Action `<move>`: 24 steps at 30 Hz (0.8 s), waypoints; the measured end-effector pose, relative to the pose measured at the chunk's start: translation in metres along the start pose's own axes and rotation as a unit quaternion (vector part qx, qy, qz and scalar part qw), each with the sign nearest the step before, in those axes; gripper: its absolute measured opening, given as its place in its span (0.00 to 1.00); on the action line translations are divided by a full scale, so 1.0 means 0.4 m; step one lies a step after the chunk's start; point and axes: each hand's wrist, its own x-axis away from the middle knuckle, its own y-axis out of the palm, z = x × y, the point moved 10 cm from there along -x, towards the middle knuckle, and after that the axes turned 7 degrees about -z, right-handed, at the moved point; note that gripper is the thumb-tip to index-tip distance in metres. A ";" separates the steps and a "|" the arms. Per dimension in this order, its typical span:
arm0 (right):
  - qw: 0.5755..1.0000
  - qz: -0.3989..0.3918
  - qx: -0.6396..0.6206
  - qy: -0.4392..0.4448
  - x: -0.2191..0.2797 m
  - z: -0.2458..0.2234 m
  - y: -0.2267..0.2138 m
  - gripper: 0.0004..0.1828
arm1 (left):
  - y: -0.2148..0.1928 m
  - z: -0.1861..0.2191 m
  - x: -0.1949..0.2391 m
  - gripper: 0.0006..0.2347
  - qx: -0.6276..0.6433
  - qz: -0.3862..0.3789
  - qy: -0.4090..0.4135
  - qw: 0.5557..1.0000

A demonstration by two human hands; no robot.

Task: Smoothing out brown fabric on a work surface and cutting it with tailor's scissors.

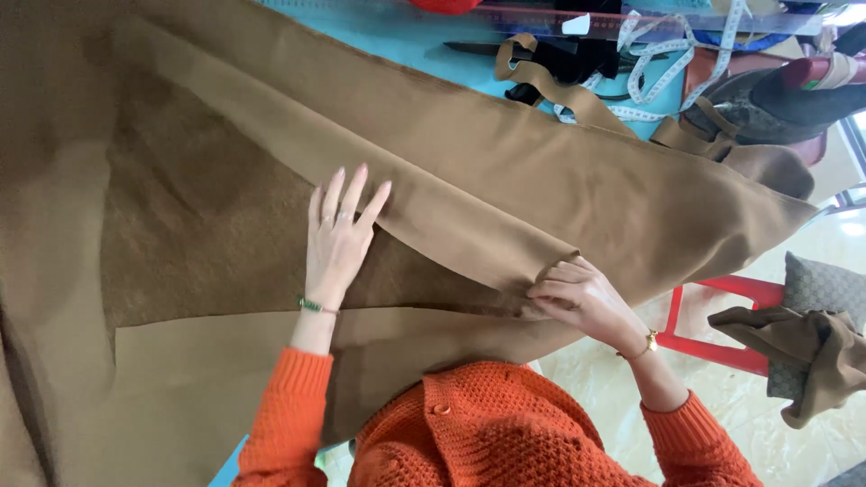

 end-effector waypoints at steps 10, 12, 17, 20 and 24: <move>0.983 -0.080 0.091 0.141 0.035 0.203 0.052 0.08 | 0.110 -0.067 0.060 0.06 0.121 -0.027 0.016 0.992; 0.968 -0.137 0.049 0.205 0.013 0.244 0.047 0.15 | 0.095 -0.058 0.065 0.05 0.127 -0.009 0.017 0.992; 0.989 0.025 0.035 0.144 -0.158 0.439 -0.138 0.07 | 0.114 -0.047 0.097 0.05 0.137 -0.027 0.022 0.990; 0.975 0.162 0.085 0.126 -0.278 0.547 -0.241 0.07 | 0.097 -0.041 0.087 0.05 0.168 -0.040 0.027 0.985; 0.906 0.330 0.196 0.180 -0.372 0.720 -0.328 0.11 | 0.080 -0.025 0.073 0.08 0.219 -0.054 0.003 0.974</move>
